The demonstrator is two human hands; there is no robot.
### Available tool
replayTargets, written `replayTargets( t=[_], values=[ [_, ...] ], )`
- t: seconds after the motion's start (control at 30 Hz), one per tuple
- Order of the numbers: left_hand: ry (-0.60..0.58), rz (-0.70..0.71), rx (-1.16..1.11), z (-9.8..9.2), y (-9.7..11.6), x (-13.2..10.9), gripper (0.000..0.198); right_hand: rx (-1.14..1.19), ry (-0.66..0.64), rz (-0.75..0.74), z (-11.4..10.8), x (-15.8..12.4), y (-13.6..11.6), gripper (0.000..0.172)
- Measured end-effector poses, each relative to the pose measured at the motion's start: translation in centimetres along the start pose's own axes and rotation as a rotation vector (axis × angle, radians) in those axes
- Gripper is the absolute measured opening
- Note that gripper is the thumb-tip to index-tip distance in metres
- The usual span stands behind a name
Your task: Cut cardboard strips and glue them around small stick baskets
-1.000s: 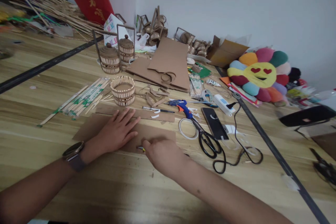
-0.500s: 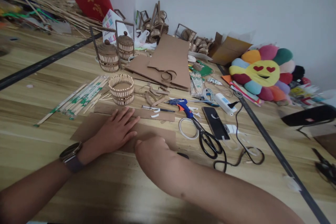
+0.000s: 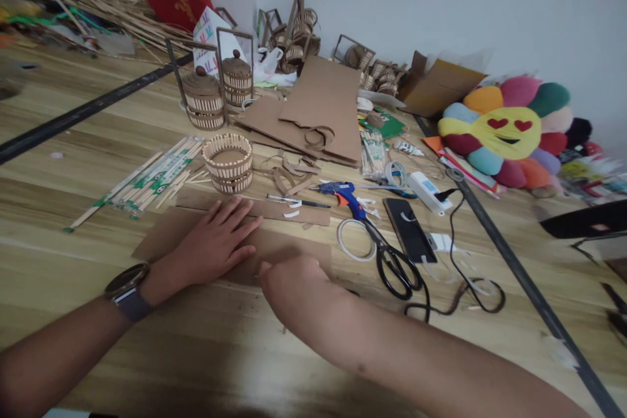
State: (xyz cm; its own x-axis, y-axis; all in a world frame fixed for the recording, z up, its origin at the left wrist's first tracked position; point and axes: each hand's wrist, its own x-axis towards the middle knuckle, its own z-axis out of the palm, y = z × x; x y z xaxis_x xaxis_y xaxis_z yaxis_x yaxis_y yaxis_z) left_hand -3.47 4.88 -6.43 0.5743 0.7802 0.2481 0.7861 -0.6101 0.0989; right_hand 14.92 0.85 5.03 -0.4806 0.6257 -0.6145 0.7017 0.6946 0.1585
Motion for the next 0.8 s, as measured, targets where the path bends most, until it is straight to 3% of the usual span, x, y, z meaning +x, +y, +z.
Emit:
replayTargets(
  t=[0.33,0.8],
  values=[
    [-0.036,0.004,-0.008,-0.3,0.0,0.0,0.054,0.024,-0.004,0.035,1.0,0.1,0.5,0.032],
    [-0.030,0.013,-0.002,-0.4,0.1,0.0,0.052,0.003,0.043,0.015,2.0,-0.4,1.0,0.035]
  ],
)
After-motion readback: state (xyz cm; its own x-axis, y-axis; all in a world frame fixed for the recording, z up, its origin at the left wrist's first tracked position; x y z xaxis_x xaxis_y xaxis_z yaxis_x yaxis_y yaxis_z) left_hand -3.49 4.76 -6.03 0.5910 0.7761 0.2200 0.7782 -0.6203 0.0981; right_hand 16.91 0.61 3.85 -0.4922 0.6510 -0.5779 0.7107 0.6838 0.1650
